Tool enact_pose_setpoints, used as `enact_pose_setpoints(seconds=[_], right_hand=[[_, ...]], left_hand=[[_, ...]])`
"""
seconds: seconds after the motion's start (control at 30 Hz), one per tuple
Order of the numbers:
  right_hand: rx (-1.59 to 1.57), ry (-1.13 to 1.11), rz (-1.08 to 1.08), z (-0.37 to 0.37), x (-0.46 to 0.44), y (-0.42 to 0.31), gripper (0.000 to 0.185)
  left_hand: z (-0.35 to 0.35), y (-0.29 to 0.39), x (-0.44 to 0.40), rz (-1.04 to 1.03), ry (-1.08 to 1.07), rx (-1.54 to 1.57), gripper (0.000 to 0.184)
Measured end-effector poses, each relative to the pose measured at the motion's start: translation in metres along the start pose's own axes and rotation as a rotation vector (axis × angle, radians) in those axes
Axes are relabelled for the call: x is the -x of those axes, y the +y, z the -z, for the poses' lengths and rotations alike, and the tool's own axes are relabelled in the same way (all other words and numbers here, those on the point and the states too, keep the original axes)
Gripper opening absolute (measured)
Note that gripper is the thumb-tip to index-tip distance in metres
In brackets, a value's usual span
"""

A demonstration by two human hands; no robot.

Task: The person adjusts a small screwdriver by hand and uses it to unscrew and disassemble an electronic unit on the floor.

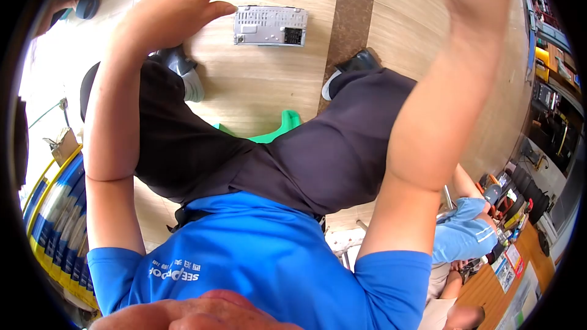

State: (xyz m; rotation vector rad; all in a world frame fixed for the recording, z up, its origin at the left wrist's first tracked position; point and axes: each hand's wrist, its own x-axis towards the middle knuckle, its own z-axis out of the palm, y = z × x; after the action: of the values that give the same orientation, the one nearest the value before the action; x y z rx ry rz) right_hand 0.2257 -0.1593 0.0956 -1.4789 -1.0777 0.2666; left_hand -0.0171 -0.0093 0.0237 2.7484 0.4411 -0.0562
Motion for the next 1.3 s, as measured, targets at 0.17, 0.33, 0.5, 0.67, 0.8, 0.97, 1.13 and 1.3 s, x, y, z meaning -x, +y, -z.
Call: enact_pose_setpoints(seconds=[0.17, 0.33, 0.5, 0.67, 0.8, 0.97, 1.13, 1.3], right_hand=[[0.258, -0.180, -0.177, -0.063, -0.005, 0.019, 0.019], [0.196, -0.756, 0.078, -0.161, 0.062, 0.002, 0.028], [-0.107, -0.749, 0.100, -0.213, 0.137, -0.052, 0.020], [-0.168, -0.575, 0.053, -0.228, 0.160, -0.090, 0.027], [-0.187, -0.616, 0.130, -0.215, 0.158, -0.111, 0.026], [-0.360, -0.567, 0.185, -0.200, 0.161, -0.126, 0.027], [-0.644, -0.698, 0.243, -0.184, 0.154, -0.140, 0.024], [-0.682, -0.628, 0.267, -0.188, 0.152, -0.127, 0.030]], left_hand=[[-0.022, 0.002, -0.025, -0.017, -0.260, -0.038, 0.052], [-0.101, 0.022, -0.018, -0.257, -0.358, -0.146, 0.032], [-0.173, 0.066, 0.018, -0.458, -0.608, -0.281, 0.021], [-0.197, 0.072, 0.020, -0.508, -0.745, -0.264, 0.021], [-0.188, 0.071, 0.004, -0.506, -0.637, -0.270, 0.020], [-0.187, 0.070, -0.003, -0.474, -0.629, -0.266, 0.023], [-0.184, 0.064, -0.002, -0.438, -0.699, -0.239, 0.023], [-0.189, 0.053, 0.000, -0.440, -0.644, -0.287, 0.041]])
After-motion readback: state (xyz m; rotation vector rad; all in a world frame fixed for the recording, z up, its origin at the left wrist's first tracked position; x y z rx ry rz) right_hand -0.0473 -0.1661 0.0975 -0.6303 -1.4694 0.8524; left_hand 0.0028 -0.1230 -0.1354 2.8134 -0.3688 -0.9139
